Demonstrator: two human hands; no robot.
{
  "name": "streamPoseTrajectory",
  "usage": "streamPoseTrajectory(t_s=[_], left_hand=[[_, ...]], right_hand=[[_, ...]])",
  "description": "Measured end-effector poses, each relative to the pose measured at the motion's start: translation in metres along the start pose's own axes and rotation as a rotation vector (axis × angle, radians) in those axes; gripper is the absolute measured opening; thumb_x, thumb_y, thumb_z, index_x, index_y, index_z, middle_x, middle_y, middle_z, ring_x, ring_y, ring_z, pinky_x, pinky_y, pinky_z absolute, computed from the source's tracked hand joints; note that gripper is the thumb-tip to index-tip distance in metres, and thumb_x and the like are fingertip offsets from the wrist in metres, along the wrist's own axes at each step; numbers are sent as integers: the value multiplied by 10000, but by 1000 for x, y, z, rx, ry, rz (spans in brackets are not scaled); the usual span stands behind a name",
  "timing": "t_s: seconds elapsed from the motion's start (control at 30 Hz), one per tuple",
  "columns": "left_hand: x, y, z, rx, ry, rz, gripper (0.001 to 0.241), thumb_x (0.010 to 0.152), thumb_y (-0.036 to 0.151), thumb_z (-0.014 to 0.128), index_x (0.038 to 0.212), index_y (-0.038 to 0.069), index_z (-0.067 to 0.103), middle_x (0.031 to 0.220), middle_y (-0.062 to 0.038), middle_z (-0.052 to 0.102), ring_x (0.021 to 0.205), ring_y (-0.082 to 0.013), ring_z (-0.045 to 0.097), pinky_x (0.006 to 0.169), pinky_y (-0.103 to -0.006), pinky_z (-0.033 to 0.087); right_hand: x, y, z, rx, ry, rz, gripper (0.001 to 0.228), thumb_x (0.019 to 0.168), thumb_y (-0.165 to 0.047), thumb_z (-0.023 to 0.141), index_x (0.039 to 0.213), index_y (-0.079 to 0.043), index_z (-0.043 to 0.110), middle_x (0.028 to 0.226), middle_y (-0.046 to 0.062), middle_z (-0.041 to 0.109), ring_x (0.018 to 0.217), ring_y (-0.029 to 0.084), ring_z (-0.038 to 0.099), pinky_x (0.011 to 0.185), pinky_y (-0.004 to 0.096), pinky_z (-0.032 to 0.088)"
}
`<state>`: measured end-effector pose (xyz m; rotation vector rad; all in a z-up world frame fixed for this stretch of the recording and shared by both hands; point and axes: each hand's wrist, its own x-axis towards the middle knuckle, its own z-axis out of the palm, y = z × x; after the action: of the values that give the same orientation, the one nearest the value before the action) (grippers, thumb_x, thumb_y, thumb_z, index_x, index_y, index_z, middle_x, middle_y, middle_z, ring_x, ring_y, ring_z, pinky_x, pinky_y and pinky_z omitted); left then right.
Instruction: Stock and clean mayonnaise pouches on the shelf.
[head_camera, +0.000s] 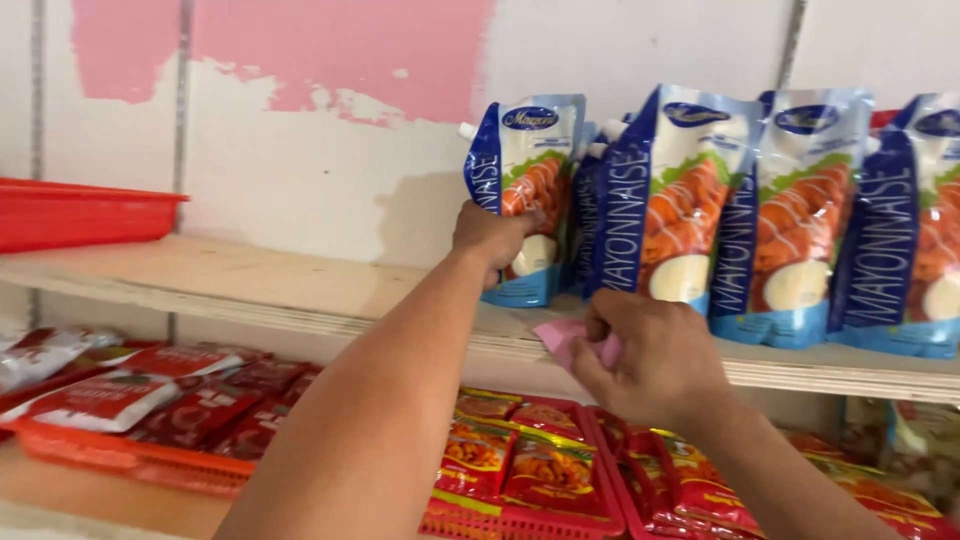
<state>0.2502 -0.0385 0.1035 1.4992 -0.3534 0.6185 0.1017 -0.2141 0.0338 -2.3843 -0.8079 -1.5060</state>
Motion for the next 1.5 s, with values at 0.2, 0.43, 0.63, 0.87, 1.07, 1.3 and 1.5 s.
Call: streamPoseTrajectory(t_s=[0.2,0.43,0.63,0.87,1.07,1.3,1.5], left_hand=[[16,-15,23,67,-137,19,555,750,354,843,1133,-24,708,977,-155,786,768,-238,766,589,-403,606],[-11,-7,10,789,-191,43,1438,538,636,994,1430,-133,170,1293,-269,609,1149,-349,655,962,-354,532],[-2,-21,18,799,-199,19,1397,525,548,962,1495,-90,186,1296,-261,657,1178,-359,672,982,-366,553],[-62,12,-6,867,-194,-100,1519,640,650,936,1538,-130,-8,1360,-288,524,1243,-359,598,1018,-353,521],[-194,-14,-66,831,81,602,323,881,366,732,1033,84,775,1070,-132,728,1044,-349,659,895,-461,531],[-433,-152,-134,748,-231,-234,556,965,526,632,744,17,658,881,-193,733,819,-372,691,761,-479,549],[-723,-311,-184,618,-224,-857,512,913,503,686,929,-8,676,967,-226,758,945,-391,718,857,-461,576]], right_hand=[[-3,3,3,16,-5,-45,195,719,-251,718,738,-79,629,662,128,672,616,367,668,576,470,526],[0,1,5,3,-1,-44,185,687,-248,709,728,-85,630,663,125,677,623,371,666,576,480,524],[-1,4,8,-49,-18,-60,192,693,-257,703,760,-92,634,682,122,678,642,368,668,604,477,523],[-1,3,9,-73,-47,23,200,706,-289,716,786,-116,657,688,104,705,675,361,686,639,498,528],[-14,-6,13,-158,-51,65,251,771,-340,749,841,-109,679,749,127,702,741,374,695,671,504,549],[-177,-112,48,392,-149,320,193,972,-255,673,1021,-70,698,783,116,721,682,229,721,625,364,555],[-477,-212,129,494,-882,678,295,860,-403,693,926,-134,794,907,120,750,852,302,743,793,392,584]])
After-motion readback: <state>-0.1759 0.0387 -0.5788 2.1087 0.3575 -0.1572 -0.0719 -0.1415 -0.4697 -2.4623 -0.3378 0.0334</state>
